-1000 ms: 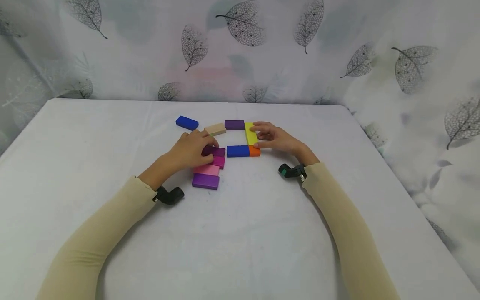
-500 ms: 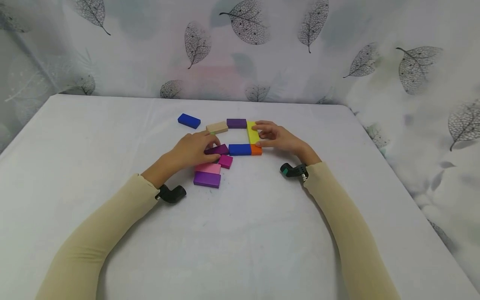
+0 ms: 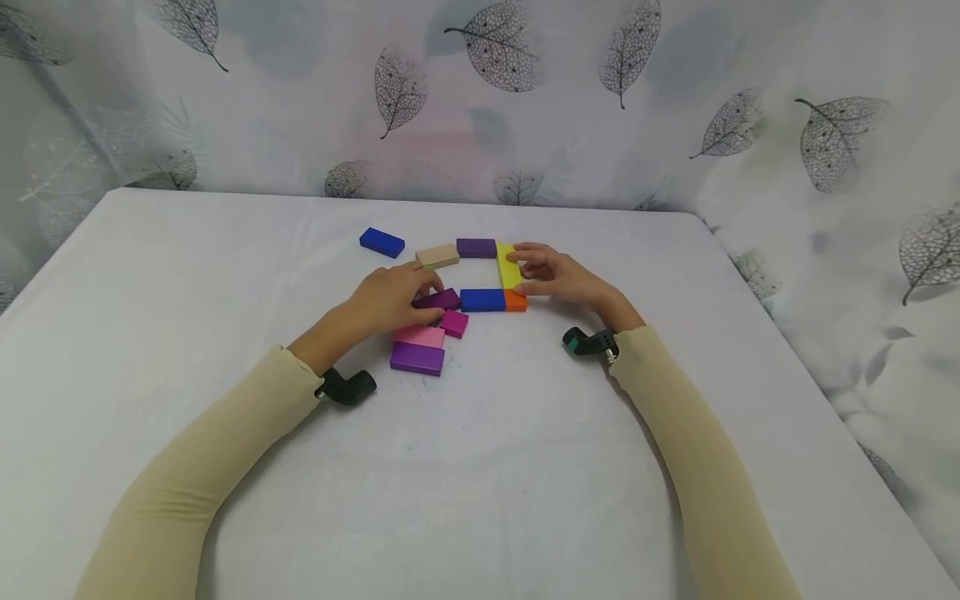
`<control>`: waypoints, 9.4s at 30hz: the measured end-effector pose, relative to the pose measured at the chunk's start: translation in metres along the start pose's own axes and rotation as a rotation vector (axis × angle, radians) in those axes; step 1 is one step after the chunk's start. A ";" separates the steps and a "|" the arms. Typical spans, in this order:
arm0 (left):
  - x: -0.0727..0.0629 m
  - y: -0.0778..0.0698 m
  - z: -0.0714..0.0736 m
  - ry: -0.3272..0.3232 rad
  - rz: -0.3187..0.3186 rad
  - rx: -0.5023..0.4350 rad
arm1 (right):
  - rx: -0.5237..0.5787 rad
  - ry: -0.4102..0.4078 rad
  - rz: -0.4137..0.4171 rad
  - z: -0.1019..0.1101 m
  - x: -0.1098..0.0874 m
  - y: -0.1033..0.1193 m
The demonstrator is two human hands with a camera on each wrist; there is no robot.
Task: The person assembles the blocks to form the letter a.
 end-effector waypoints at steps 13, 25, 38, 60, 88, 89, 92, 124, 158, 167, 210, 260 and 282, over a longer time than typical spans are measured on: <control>-0.001 0.002 0.004 -0.011 0.006 -0.058 | 0.000 0.000 -0.010 -0.002 -0.002 0.000; -0.002 0.013 0.017 -0.106 -0.015 -0.063 | 0.004 -0.004 -0.016 -0.001 -0.001 0.001; 0.000 0.030 0.018 -0.114 0.055 -0.064 | 0.036 0.002 0.017 0.000 -0.005 0.006; -0.001 0.028 0.022 -0.150 0.028 -0.112 | 0.021 -0.008 0.012 -0.002 -0.004 0.006; 0.003 -0.015 0.014 -0.116 -0.047 -0.070 | -0.012 -0.006 0.012 0.001 -0.004 0.006; 0.004 -0.017 0.014 -0.113 -0.055 -0.061 | -0.012 -0.007 0.015 0.001 -0.004 0.005; 0.005 -0.024 0.012 -0.102 -0.080 -0.047 | -0.008 -0.011 0.014 0.002 -0.003 0.004; 0.001 -0.067 -0.035 0.042 -0.285 0.059 | 0.005 0.011 0.012 0.005 -0.015 0.031; 0.001 -0.074 -0.050 0.246 -0.387 -0.032 | 0.012 -0.005 0.006 0.003 -0.006 0.003; 0.004 -0.079 -0.051 0.309 -0.345 -0.018 | 0.003 0.007 0.002 0.002 -0.004 0.008; 0.019 -0.079 -0.061 0.195 -0.374 -0.050 | 0.018 -0.019 0.043 0.001 -0.004 0.007; -0.004 -0.054 -0.031 0.036 -0.334 -0.029 | 0.016 -0.011 0.011 0.001 -0.002 0.001; -0.018 -0.029 -0.012 0.048 -0.267 -0.046 | -0.010 -0.007 0.000 0.001 -0.003 0.002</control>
Point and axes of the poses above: each hand's wrist, its own x-axis towards the middle knuckle, its own z-axis out of the back of the hand, y = z × x, the point moved 5 cm from there along x, towards the middle knuckle, and after that the axes turned 14 degrees about -x, right-handed, at the moved point
